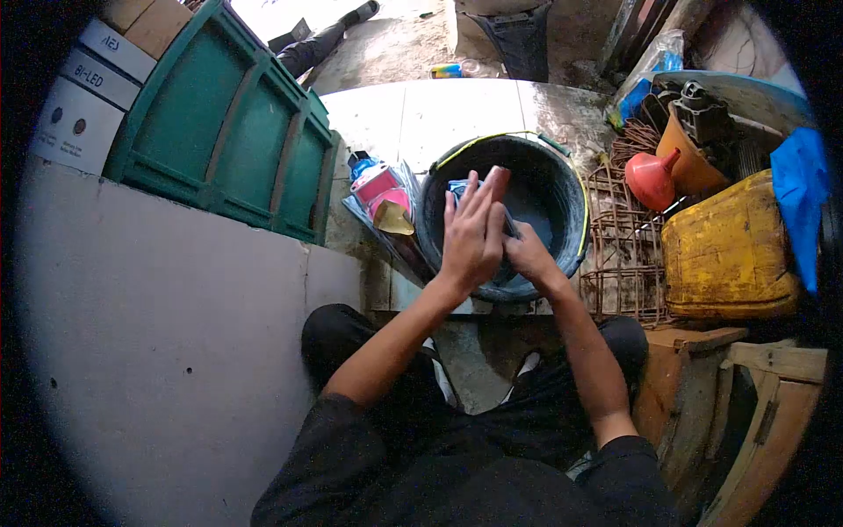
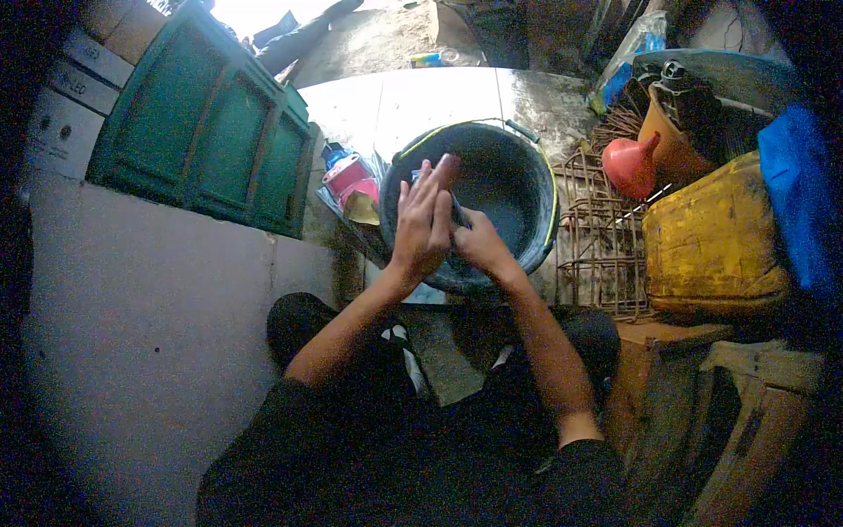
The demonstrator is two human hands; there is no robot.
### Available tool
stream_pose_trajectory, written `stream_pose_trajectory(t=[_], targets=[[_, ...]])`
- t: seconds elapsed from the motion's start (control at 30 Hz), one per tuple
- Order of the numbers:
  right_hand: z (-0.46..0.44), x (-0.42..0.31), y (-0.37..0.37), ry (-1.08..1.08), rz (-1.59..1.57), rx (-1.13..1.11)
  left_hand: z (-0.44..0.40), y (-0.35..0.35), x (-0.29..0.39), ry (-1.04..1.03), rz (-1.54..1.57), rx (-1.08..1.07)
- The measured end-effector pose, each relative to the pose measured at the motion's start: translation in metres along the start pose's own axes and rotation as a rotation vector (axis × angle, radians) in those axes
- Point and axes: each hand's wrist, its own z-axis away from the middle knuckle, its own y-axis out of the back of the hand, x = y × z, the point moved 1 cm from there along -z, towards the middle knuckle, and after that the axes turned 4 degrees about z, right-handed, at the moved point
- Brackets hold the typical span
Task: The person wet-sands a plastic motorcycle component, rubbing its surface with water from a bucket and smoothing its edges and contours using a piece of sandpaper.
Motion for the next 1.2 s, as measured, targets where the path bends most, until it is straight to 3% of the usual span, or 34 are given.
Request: stream_pose_trajectory(t=[0.07,0.1,0.13,0.2,0.23,0.27,0.33,0.4,0.47,0.53,0.6,0.67,0.7,0.83,0.93,1.07,1.2], targets=[[-0.004,0.008,0.004,-0.057,0.104,-0.141,-0.011,0.002,-0.021,0.155,-0.214,-0.079],[-0.004,0.009,0.004,-0.055,0.107,-0.141,-0.016,0.004,-0.027,0.310,0.141,0.018],[-0.003,0.006,0.004,-0.066,0.103,-0.161,-0.014,0.002,-0.027,0.305,0.143,0.020],[-0.001,-0.001,0.004,-0.072,0.102,-0.180,-0.001,-0.004,-0.019,0.050,-0.151,-0.018],[0.000,-0.004,0.004,-0.034,0.046,-0.125,0.000,0.002,0.007,0.069,0.056,-0.018],[0.001,-0.008,0.002,0.001,-0.014,-0.070,0.003,0.002,0.013,0.010,0.012,-0.017],[0.000,-0.009,0.002,-0.045,0.029,-0.051,-0.005,0.004,0.002,0.064,-0.040,0.005],[-0.006,0.013,0.006,-0.132,0.146,-0.217,-0.016,0.006,-0.028,0.269,0.171,0.004],[-0.004,0.009,0.006,-0.067,0.112,-0.226,-0.008,0.006,-0.009,0.250,0.097,0.049],[0.003,-0.014,0.001,0.007,0.019,-0.038,0.000,0.005,0.010,-0.010,0.000,-0.021],[0.001,-0.009,0.000,-0.023,-0.006,-0.021,-0.004,0.006,0.001,-0.008,-0.021,-0.007],[-0.002,0.001,0.003,-0.149,0.101,-0.193,-0.015,0.007,-0.027,0.310,0.082,0.017],[-0.002,0.002,0.003,-0.120,0.155,-0.194,-0.018,0.007,-0.037,0.352,0.181,-0.002],[0.000,-0.006,0.004,0.024,-0.007,-0.092,-0.006,0.006,0.004,0.092,0.118,0.004],[0.002,-0.009,0.005,-0.063,0.089,-0.064,-0.011,0.008,-0.004,0.087,-0.002,0.019],[0.002,-0.013,0.003,-0.077,0.073,-0.143,-0.023,0.007,-0.033,0.266,0.177,0.055],[0.010,-0.032,0.007,-0.059,-0.028,-0.184,-0.026,0.016,-0.021,0.206,0.158,0.077]])
